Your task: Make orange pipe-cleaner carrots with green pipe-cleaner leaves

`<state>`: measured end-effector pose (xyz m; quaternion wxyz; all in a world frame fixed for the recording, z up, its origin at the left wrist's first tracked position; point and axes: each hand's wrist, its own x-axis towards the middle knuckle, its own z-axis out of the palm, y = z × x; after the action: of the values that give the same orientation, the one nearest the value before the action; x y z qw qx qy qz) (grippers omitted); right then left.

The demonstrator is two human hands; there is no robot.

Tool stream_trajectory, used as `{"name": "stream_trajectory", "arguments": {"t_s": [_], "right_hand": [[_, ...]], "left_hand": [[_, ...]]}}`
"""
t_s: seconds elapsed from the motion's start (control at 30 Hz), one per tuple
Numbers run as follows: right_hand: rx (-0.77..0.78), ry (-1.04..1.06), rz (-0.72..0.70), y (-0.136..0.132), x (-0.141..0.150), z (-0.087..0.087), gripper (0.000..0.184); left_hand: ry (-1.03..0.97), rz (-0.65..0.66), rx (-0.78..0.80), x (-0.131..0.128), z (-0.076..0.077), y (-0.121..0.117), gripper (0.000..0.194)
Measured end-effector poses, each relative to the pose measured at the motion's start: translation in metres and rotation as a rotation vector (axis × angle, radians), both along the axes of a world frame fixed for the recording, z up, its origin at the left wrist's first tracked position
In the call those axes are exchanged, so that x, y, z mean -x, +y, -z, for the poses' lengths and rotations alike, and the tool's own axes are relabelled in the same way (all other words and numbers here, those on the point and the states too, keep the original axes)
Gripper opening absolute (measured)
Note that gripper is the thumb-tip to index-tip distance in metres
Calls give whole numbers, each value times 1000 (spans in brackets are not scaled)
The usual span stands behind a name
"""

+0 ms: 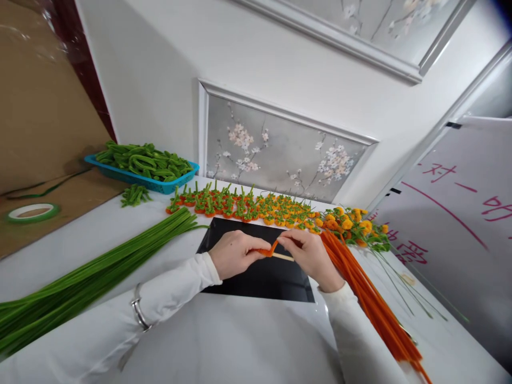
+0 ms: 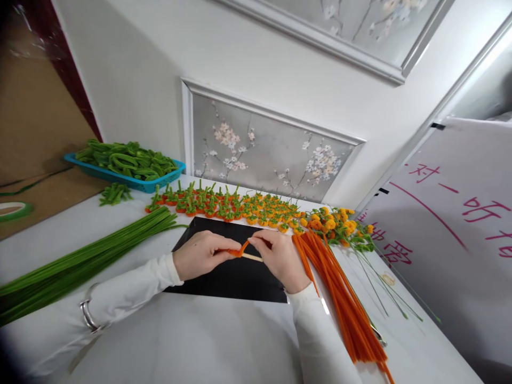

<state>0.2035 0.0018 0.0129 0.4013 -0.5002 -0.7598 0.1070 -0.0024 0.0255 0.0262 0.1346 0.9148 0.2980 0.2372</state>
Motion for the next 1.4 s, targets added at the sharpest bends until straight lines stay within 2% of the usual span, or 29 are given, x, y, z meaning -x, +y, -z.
{"name": "stream_trajectory", "arguments": {"t_s": [0.13,0.3,0.4,0.6,0.73,0.93,1.13,1.23,1.4], "right_hand": [[187,-54,-125,6,-8,8,30],[268,-78,-179,2,-5,9,28],[242,-140,-200,-3,0,7,32],[217,-192,-188,-9,3,3,34],[212,-205,-196,-10,3,2,34],[164,-290,-228,-20,9,-7,32],[39,-320,-194,-29,13,-18,28],[36,-325,-189,-29,11,-19,29],[50,-319,-196,-30,9,-19,30]], "left_hand": [[-84,7,69,-1,0,-2,19],[-190,-30,170,-2,3,-1,27],[-213,-70,169,-2,5,2,33],[-238,22,274,-1,3,6,26],[-245,6,291,-1,3,7,29],[-190,-39,159,1,6,7,28],[-118,-38,-13,2,9,8,29],[-79,-7,27,3,10,11,30],[-129,56,139,5,10,16,30]]}}
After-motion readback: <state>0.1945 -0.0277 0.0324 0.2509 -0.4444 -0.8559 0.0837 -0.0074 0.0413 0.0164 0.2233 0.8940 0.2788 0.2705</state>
